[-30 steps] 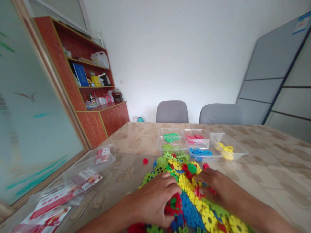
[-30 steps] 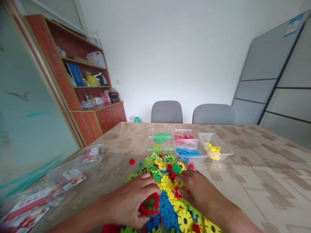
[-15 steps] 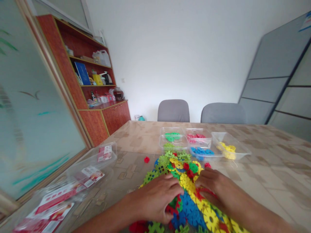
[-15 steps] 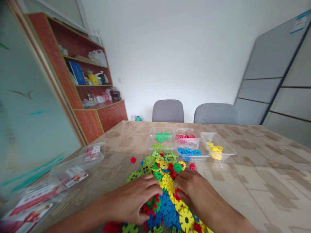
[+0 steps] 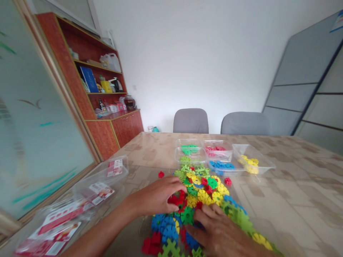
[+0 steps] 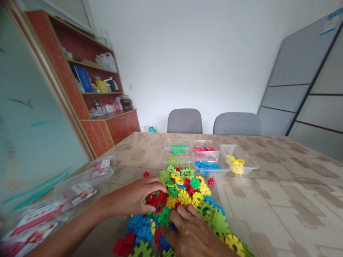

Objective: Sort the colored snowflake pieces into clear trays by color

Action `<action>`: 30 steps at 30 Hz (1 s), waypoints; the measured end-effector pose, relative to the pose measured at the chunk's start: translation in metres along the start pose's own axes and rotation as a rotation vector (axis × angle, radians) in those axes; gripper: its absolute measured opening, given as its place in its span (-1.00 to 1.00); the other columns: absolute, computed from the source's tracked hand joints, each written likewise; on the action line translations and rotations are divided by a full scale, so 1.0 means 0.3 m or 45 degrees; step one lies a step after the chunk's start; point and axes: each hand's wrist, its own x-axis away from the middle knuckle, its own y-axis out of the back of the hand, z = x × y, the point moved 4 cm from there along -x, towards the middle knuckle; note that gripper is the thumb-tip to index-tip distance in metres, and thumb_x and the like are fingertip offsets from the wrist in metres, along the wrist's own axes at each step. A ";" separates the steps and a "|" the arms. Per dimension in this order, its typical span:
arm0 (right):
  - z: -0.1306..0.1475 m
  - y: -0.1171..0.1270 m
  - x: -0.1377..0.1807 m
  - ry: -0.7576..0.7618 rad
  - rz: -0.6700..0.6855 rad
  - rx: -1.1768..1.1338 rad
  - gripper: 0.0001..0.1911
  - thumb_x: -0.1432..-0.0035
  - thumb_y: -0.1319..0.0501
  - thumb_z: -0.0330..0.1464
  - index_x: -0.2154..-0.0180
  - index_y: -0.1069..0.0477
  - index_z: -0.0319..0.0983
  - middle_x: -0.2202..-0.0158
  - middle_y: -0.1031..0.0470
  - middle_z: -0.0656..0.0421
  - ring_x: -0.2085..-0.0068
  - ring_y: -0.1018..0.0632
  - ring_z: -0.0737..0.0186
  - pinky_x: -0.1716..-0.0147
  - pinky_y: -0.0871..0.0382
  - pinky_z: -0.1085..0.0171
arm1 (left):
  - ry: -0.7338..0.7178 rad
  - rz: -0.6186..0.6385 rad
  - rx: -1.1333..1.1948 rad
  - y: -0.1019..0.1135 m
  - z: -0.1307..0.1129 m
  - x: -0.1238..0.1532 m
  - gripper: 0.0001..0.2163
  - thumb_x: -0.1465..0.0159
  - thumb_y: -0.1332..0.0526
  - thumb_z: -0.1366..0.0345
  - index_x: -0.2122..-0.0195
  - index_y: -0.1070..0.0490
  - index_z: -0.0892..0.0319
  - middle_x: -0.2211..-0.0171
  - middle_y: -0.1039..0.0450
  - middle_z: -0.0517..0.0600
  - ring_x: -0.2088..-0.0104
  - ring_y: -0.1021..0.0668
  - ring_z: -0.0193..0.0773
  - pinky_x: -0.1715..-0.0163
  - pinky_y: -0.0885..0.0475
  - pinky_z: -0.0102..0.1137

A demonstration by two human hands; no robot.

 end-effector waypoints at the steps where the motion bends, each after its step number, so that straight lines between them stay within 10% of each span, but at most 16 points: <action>1: 0.000 0.002 -0.001 -0.001 -0.020 0.014 -0.90 -0.22 -0.22 -0.32 0.21 -0.47 -0.14 0.36 -0.49 0.21 0.29 -0.47 0.18 0.35 -0.24 0.23 | 0.006 -0.004 0.007 0.004 0.003 0.001 -0.55 -0.11 -0.34 0.36 -0.05 -0.34 0.06 -0.01 -0.36 0.02 -0.01 -0.43 -0.12 -0.01 -0.28 -0.32; 8: -0.008 -0.010 -0.013 0.023 -0.001 -0.010 -0.89 -0.15 -0.29 -0.31 0.32 -0.42 -0.20 0.35 -0.50 0.22 0.27 -0.48 0.16 0.27 -0.30 0.23 | 0.040 -0.029 -0.003 0.030 0.015 0.003 -0.55 -0.10 -0.37 0.33 -0.03 -0.36 0.06 0.03 -0.37 0.00 0.02 -0.43 -0.13 0.02 -0.29 -0.34; 22: -0.235 0.081 0.027 -0.648 0.065 -0.447 -0.84 -0.21 -0.10 -0.38 0.22 -0.42 -0.23 0.29 -0.48 0.06 0.26 -0.49 0.08 0.28 -0.34 0.15 | 0.005 0.040 0.037 -0.033 0.016 -0.008 -0.50 -0.06 -0.37 0.38 -0.05 -0.34 0.05 -0.01 -0.36 0.00 0.01 -0.44 -0.11 0.01 -0.29 -0.32; 30: -0.114 0.038 0.016 -0.546 0.195 -0.316 -0.66 0.02 -0.34 -0.20 0.19 -0.48 -0.21 0.17 -0.48 0.02 0.11 -0.45 -0.09 0.11 -0.30 -0.03 | -0.049 -0.006 -0.089 -0.075 -0.001 -0.028 -0.69 -0.06 -0.32 0.41 0.15 -0.38 0.10 0.16 -0.37 -0.01 0.10 -0.44 -0.14 0.09 -0.32 -0.36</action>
